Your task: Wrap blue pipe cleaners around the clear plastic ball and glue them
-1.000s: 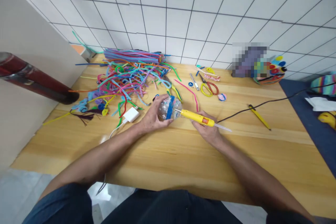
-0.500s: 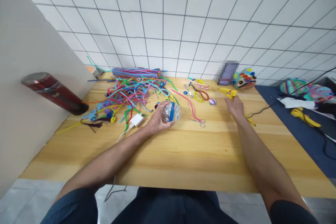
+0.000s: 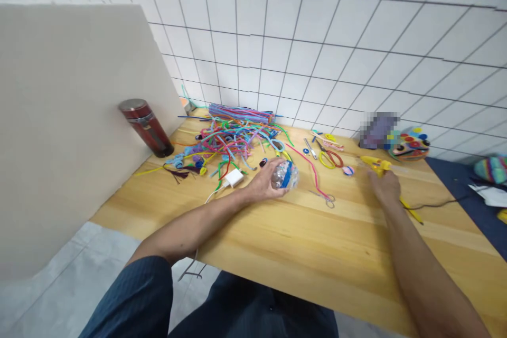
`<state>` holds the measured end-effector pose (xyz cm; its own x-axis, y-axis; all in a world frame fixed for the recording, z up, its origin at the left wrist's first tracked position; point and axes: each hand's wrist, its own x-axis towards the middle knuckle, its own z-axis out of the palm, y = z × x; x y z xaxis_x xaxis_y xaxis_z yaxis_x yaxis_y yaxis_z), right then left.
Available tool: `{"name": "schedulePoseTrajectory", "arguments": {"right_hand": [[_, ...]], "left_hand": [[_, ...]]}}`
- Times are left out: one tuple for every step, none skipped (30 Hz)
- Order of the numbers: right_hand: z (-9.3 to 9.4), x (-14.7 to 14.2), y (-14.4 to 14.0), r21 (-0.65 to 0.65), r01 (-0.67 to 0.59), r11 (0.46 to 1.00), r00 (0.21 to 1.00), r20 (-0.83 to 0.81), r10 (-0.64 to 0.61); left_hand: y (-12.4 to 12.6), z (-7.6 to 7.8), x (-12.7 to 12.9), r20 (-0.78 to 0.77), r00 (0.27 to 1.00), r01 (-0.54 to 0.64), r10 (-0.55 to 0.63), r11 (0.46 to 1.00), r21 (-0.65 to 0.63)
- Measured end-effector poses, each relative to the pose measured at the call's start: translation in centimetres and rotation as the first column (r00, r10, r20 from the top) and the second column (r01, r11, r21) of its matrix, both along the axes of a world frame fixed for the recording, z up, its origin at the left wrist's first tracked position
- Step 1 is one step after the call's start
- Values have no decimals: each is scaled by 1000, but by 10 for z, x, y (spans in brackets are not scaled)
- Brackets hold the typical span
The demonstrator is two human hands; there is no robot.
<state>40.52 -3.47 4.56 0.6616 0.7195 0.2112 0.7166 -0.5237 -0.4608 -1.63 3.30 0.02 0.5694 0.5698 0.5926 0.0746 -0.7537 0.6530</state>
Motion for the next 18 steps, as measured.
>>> {"name": "schedulePoseTrajectory", "arguments": {"right_hand": [[0,3,-1,40,-1,999,1000,-5,1],[0,5,-2,76,4,997,1000,-7,-3],[0,8,-4,100,-5,995,1000,-14,6],[1,10,-6,119,-18,993,1000,-16,20],[1,12,-9,129,-32,991,999,-14,34],[1,12,-14,132,-50,990,999,-10,51],[1,10,-20,129,-67,989,998,-3,68],[1,7,-27,120,-85,989,996,6,85],[1,1,-36,109,-106,988,994,15,105],[0,-7,-45,95,-134,987,991,20,132],[-1,-17,-54,83,-163,983,987,24,161],[-1,-30,-62,74,-208,975,978,21,207],[-1,-43,-69,56,-280,958,960,-5,281],[-1,-56,-74,41,-347,937,937,-35,348],[0,-70,-77,30,-402,915,913,-61,403],[1,-82,-78,33,-443,896,892,-83,444],[3,-93,-76,44,-472,880,875,-98,474],[5,-102,-72,54,-493,868,862,-107,496]], "left_hand": [[0,0,0,-6,1000,-4,3,1000,-7],[1,0,0,-13,1000,-7,7,1000,-12],[1,0,0,-21,1000,-9,8,1000,-16],[2,0,0,-24,1000,-6,6,1000,-16],[2,-1,0,-18,1000,-2,1,1000,-15],[2,-2,0,-6,1000,2,-2,1000,-13],[3,-2,0,4,1000,4,-4,1000,-14],[3,-3,0,12,1000,6,-6,1000,-15],[3,-3,0,16,1000,7,-7,1000,-15],[3,-3,0,19,1000,9,-8,1000,-11],[3,-3,0,20,1000,11,-11,1000,-6],[3,-3,0,20,1000,13,-13,1000,-1],[2,-3,0,19,1000,15,-15,1000,3],[2,-3,-1,16,1000,15,-15,1000,3],[1,-2,-1,9,1000,13,-13,1000,-1],[1,-2,-2,2,1000,11,-11,1000,-8],[0,-2,-3,-3,1000,11,-11,1000,-16],[0,-1,-3,-4,1000,11,-11,1000,-23]]}}
